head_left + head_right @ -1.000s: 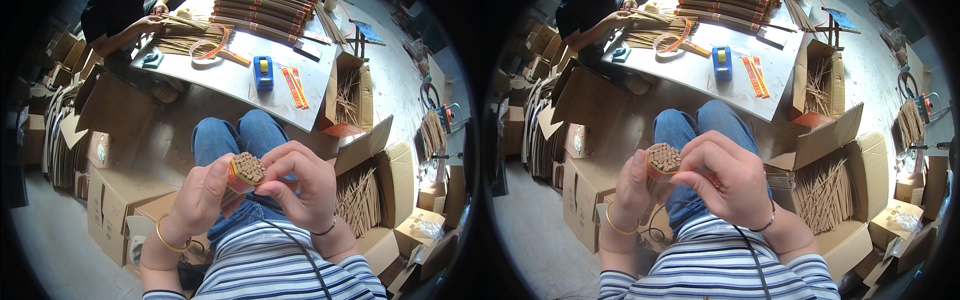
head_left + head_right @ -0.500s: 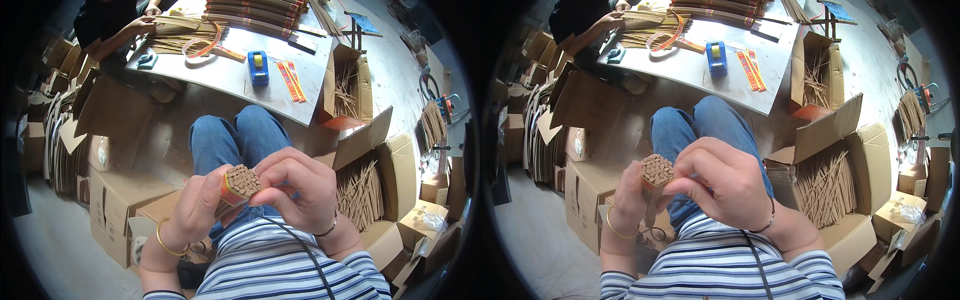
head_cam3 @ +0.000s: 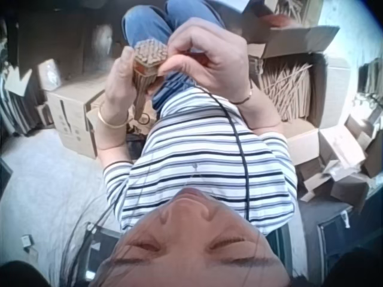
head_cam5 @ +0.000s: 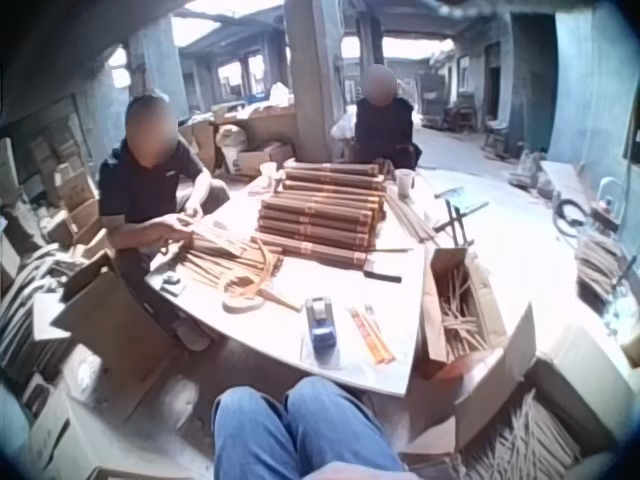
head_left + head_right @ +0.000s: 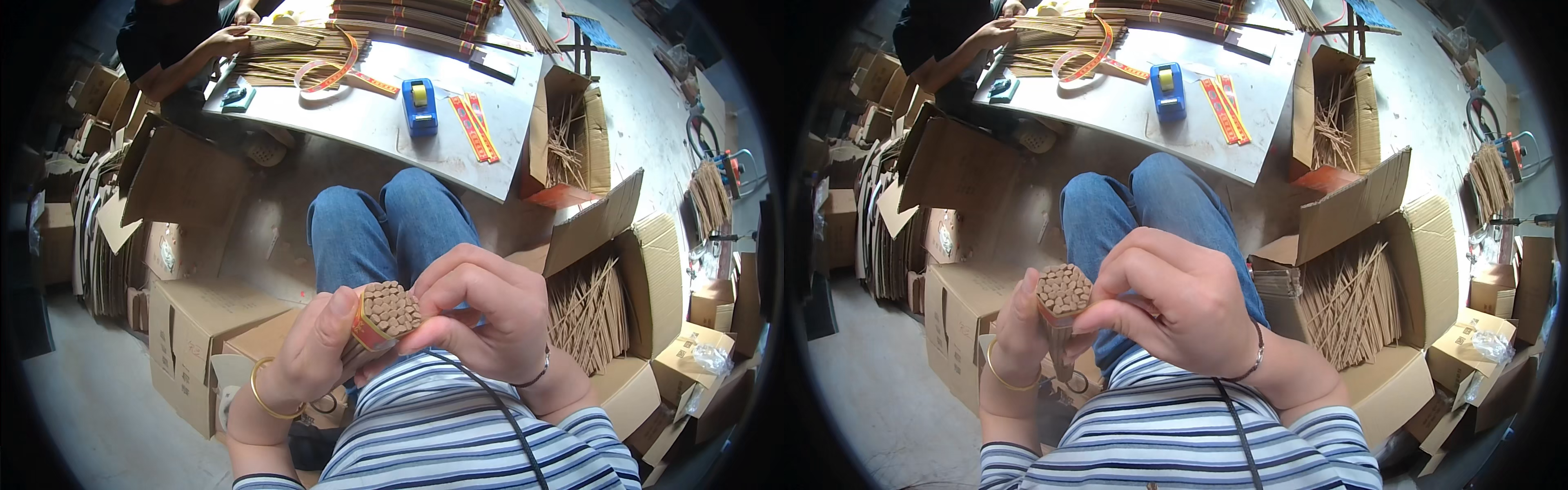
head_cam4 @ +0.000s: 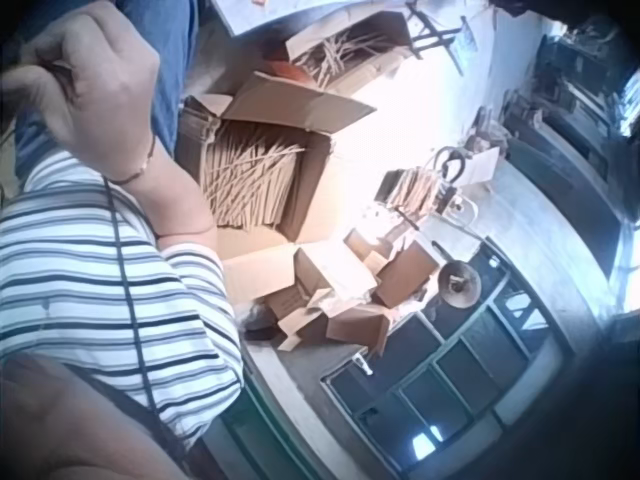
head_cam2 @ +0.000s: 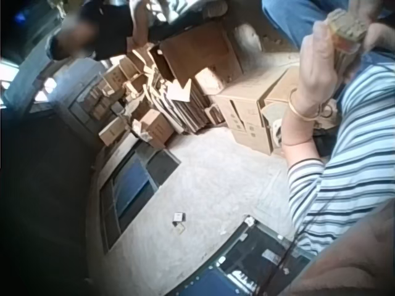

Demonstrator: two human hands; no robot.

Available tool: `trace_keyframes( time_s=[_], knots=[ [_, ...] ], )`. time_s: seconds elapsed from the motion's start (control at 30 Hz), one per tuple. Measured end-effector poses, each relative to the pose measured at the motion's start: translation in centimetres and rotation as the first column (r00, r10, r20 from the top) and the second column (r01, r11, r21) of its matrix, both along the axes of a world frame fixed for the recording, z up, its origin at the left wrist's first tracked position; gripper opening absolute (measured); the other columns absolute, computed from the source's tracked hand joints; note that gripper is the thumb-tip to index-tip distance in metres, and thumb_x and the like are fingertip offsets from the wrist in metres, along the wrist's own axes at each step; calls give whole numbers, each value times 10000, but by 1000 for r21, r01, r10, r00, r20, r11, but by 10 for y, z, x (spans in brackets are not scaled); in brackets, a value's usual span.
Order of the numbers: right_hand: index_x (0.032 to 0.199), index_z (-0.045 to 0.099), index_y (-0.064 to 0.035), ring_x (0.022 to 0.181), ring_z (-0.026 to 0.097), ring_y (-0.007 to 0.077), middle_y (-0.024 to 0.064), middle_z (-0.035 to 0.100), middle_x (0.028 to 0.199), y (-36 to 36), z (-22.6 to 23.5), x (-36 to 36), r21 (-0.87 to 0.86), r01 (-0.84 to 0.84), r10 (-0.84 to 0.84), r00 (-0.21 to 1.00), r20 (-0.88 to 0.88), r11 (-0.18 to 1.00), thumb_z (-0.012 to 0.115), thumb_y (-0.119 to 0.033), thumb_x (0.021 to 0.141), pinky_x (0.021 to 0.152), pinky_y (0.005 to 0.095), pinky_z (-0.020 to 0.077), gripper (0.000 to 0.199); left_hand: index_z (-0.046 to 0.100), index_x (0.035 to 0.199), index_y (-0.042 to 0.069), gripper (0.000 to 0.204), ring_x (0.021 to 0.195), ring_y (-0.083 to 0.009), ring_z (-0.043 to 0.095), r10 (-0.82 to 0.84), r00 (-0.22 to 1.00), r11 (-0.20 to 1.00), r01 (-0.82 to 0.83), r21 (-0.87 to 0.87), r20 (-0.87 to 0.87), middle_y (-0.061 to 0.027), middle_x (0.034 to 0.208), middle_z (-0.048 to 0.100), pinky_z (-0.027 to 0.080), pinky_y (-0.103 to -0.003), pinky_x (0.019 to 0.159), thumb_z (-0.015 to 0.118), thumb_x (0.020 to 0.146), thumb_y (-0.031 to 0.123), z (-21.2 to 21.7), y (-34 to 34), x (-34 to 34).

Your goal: The person gathers thin wooden sticks from a cardboard box, aligns them into a bundle, and wraps a red and yellow paper band around the middle to secure them. The person repeats this process for multiple bundles.

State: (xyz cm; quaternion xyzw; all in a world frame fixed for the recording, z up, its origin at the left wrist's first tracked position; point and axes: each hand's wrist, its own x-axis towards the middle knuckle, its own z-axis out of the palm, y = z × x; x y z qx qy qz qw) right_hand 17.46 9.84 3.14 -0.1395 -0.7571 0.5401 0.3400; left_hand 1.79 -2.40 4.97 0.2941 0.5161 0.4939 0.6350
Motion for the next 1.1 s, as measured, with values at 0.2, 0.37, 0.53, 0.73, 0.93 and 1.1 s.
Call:
trace_keyframes(
  time_s=[0.2, 0.37, 0.53, 0.73, 0.93, 1.1],
  knots=[
    [779, 636, -16, 710, 637, 142, 89, 655, 822, 6, -10, 3, -94, -92, 90, 996, -27, 991, 793, -234, 766, 604, 237, 482, 269, 609, 992, -38, 663, 455, -63, 420, -70, 988, 993, 82, -83, 139, -25, 629, 544, 325, -213, 424, 207, 1026, 489, -1, 4, -4],
    [790, 637, -15, 714, 638, 149, 93, 651, 821, 7, -14, 5, -88, -113, 113, 994, -8, 990, 779, -227, 781, 604, 235, 482, 255, 595, 977, -32, 660, 437, -67, 391, -66, 961, 984, 107, -141, 269, -21, 585, 507, 322, -221, 417, 189, 1035, 485, -5, 6, -7],
    [782, 623, -20, 698, 635, 142, 83, 644, 818, 5, -16, 5, 14, -45, 45, 999, 1, 999, 773, -271, 780, 556, 226, 481, 292, 568, 925, -32, 652, 386, -114, 374, -134, 956, 984, 159, -77, 261, -68, 576, 479, 326, -252, 352, 216, 1021, 508, -10, 5, -8],
    [773, 613, -31, 664, 630, 136, 77, 638, 810, 1, -19, 4, 57, -43, 48, 995, -86, 997, 770, -295, 772, 537, 227, 482, 306, 603, 1011, -46, 712, 432, -65, 417, -231, 923, 966, 257, -43, 308, -31, 616, 532, 348, -210, 415, 196, 1026, 538, -14, 1, -11],
    [767, 610, -46, 686, 626, 182, 63, 616, 799, -2, -30, 3, 105, -45, 64, 980, -191, 994, 767, -342, 731, 572, 268, 488, 337, 604, 1031, -65, 703, 494, -61, 462, -284, 886, 936, 339, -97, 366, -51, 703, 582, 385, -211, 470, 255, 1019, 545, -17, -2, -10],
    [788, 612, -80, 840, 641, 214, 42, 624, 856, 6, -31, 1, 162, -97, 132, 966, -221, 982, 737, -473, 693, 794, 367, 502, 422, 582, 1073, -69, 659, 510, -67, 426, -373, 673, 860, 509, -35, 639, -20, 688, 530, 355, -204, 487, 279, 1026, 514, -26, -1, -7]
  ],
)
